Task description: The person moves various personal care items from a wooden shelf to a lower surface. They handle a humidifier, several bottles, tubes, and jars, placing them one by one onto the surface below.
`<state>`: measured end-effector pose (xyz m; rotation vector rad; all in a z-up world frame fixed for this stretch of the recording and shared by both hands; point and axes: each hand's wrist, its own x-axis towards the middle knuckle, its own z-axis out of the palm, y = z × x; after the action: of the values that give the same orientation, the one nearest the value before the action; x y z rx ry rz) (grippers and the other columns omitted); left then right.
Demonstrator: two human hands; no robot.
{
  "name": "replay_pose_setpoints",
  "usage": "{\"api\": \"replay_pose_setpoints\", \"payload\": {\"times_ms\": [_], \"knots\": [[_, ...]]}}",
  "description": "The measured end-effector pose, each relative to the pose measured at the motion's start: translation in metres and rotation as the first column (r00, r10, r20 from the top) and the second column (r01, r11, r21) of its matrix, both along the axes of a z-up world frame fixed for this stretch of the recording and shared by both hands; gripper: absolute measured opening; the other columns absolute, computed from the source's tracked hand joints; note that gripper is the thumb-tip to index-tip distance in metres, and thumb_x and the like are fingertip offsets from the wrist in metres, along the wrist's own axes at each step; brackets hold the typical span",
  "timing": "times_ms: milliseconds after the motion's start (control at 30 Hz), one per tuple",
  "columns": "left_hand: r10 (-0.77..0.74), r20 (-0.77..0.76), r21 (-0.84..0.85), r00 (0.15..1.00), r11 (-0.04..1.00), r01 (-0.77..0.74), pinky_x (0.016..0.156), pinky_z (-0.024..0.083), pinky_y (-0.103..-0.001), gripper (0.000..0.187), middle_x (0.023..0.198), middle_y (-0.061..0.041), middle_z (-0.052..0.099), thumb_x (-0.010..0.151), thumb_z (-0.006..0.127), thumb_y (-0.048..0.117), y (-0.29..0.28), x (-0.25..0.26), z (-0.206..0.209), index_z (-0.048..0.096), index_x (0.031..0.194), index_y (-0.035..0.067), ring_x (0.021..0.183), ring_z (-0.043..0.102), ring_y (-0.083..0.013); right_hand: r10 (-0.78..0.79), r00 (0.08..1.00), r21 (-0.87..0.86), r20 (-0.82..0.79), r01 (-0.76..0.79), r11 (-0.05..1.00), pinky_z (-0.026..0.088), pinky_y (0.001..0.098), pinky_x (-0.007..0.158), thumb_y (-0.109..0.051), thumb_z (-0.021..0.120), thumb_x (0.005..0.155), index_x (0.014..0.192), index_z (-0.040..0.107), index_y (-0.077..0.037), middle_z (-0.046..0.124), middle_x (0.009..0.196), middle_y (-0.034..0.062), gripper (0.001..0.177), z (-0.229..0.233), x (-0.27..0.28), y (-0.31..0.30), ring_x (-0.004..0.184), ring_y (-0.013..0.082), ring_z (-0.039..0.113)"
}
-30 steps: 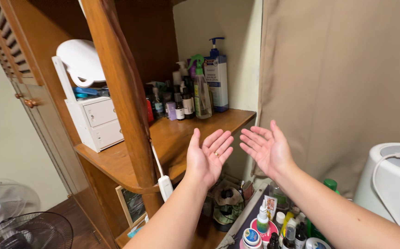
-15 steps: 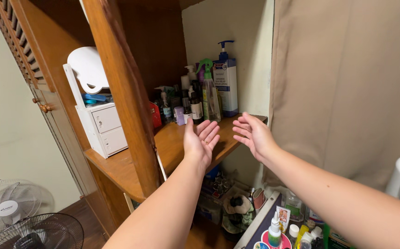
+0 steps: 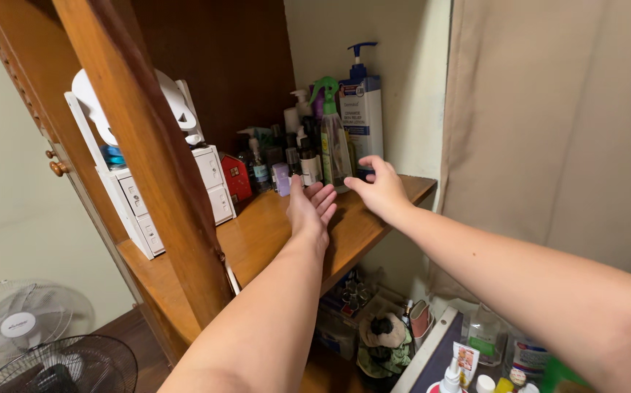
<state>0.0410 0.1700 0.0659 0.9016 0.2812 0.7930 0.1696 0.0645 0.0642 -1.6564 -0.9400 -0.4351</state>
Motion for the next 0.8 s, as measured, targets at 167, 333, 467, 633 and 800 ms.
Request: {"api": "replay_pose_setpoints", "payload": {"times_ms": [167, 333, 467, 633, 800], "knots": [[0.000, 0.004, 0.019, 1.000, 1.000, 0.000, 0.108, 0.046, -0.041, 0.080, 0.138, -0.022, 0.065, 0.098, 0.036, 0.063, 0.018, 0.018, -0.007, 0.054, 0.139, -0.004, 0.127, 0.064, -0.0299, -0.003, 1.000, -0.036, -0.025, 0.002, 0.999, 0.052, 0.0434, 0.097, -0.035, 0.083, 0.078, 0.137, 0.050, -0.002, 0.053, 0.140, 0.0218, 0.075, -0.005, 0.021, 0.027, 0.118, 0.0337, 0.061], [0.008, -0.018, 0.017, 1.000, 1.000, -0.007, 0.108, 0.043, -0.043, 0.083, 0.141, -0.021, 0.063, 0.097, 0.033, 0.065, 0.035, 0.033, -0.015, 0.053, 0.141, -0.002, 0.128, 0.061, -0.0294, -0.034, 0.999, -0.061, -0.022, 0.033, 0.998, 0.051, 0.0441, 0.100, -0.037, 0.084, 0.077, 0.139, 0.049, 0.000, 0.055, 0.138, 0.0248, 0.081, -0.015, 0.045, 0.049, 0.120, 0.0375, 0.060], [0.013, -0.042, 0.034, 0.999, 0.999, -0.011, 0.106, 0.044, -0.043, 0.082, 0.139, -0.024, 0.064, 0.099, 0.030, 0.065, 0.038, 0.038, -0.021, 0.053, 0.139, -0.004, 0.127, 0.063, -0.0323, -0.092, 0.996, -0.078, -0.004, 0.092, 0.993, 0.049, 0.0446, 0.102, -0.039, 0.087, 0.075, 0.137, 0.050, 0.002, 0.059, 0.134, 0.0276, 0.083, -0.021, 0.065, 0.068, 0.124, 0.0410, 0.058], [0.016, -0.021, -0.025, 1.000, 1.000, -0.017, 0.107, 0.046, -0.049, 0.079, 0.137, -0.029, 0.062, 0.101, 0.027, 0.061, 0.041, 0.036, -0.020, 0.050, 0.137, -0.005, 0.126, 0.062, -0.0374, -0.138, 0.989, -0.138, -0.045, 0.131, 0.982, 0.050, 0.0449, 0.100, -0.041, 0.089, 0.071, 0.136, 0.050, 0.004, 0.063, 0.127, 0.0296, 0.088, -0.025, 0.082, 0.092, 0.120, 0.0424, 0.061], [-0.014, -0.015, -0.023, 1.000, 1.000, 0.014, 0.109, 0.044, -0.049, 0.080, 0.138, -0.030, 0.060, 0.102, 0.024, 0.062, 0.043, 0.034, -0.019, 0.048, 0.137, -0.006, 0.128, 0.060, -0.0377, -0.151, 0.987, -0.157, -0.056, 0.141, 0.977, 0.052, 0.0451, 0.097, -0.040, 0.091, 0.070, 0.133, 0.050, 0.006, 0.065, 0.122, 0.0298, 0.088, -0.026, 0.092, 0.102, 0.116, 0.0429, 0.064]]}}
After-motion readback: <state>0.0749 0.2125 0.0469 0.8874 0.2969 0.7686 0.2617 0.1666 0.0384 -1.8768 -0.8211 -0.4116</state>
